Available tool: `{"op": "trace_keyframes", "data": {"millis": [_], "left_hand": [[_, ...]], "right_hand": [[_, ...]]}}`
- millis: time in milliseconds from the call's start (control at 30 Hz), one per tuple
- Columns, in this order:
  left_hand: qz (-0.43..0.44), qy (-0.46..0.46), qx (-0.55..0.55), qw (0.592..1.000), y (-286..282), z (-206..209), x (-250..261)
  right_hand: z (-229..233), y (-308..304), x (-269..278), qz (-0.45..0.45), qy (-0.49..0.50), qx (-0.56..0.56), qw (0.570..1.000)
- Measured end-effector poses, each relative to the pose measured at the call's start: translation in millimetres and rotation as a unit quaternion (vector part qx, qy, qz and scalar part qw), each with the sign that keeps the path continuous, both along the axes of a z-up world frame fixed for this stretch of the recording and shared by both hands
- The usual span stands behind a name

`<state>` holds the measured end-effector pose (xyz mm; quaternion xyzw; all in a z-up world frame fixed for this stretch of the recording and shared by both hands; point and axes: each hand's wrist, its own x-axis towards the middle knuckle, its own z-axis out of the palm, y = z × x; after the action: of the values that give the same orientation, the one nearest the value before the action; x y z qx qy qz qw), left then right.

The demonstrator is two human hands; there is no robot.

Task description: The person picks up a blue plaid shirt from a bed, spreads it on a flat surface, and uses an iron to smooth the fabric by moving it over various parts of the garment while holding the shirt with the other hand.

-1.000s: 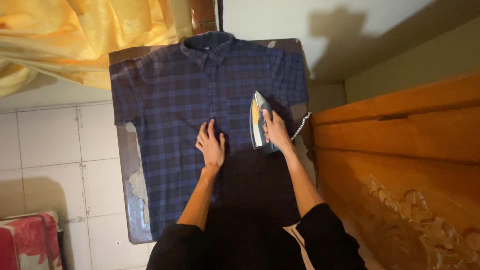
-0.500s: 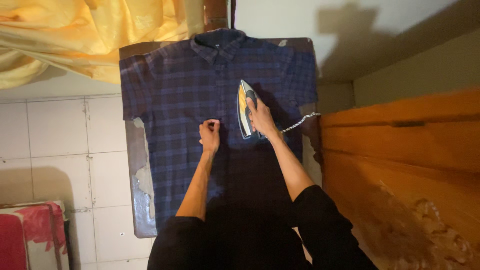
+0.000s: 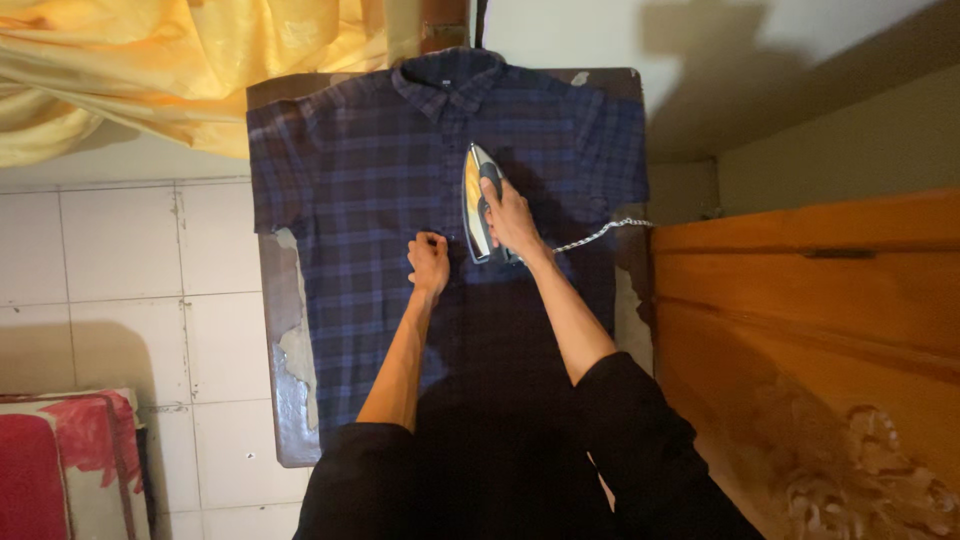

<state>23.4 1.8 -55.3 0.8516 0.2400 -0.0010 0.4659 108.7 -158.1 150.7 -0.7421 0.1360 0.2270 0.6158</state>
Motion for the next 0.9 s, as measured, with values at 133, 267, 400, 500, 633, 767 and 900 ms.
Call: {"op": "trace_keyframes", "data": {"millis": [133,267,400,500,633,767,900], "left_hand": [[-0.010,0.018,-0.011,1.000,3,0,2],[-0.016,0.108,-0.036,0.993,2,21,2],[-0.058,0.017,-0.013,0.998,-1,64,-11],[-0.094,0.032,0.018,0.995,-8,97,-27],[-0.155,-0.011,0.077,0.985,-19,132,-48],[-0.204,-0.031,0.119,0.971,-31,147,-67],[-0.256,-0.038,0.150,0.954,-42,153,-86]], "right_hand": [[-6,3,-16,-0.010,0.002,-0.024,1.000],[-5,6,-42,-0.035,-0.011,-0.039,0.999],[-7,3,-68,-0.049,-0.019,-0.053,0.997],[-15,0,-79,-0.068,0.000,-0.064,0.996],[-28,-21,-86,-0.055,-0.075,-0.165,0.982],[-32,-51,-95,-0.062,-0.109,-0.206,0.971],[-15,-74,-101,-0.100,-0.023,-0.184,0.978]]}}
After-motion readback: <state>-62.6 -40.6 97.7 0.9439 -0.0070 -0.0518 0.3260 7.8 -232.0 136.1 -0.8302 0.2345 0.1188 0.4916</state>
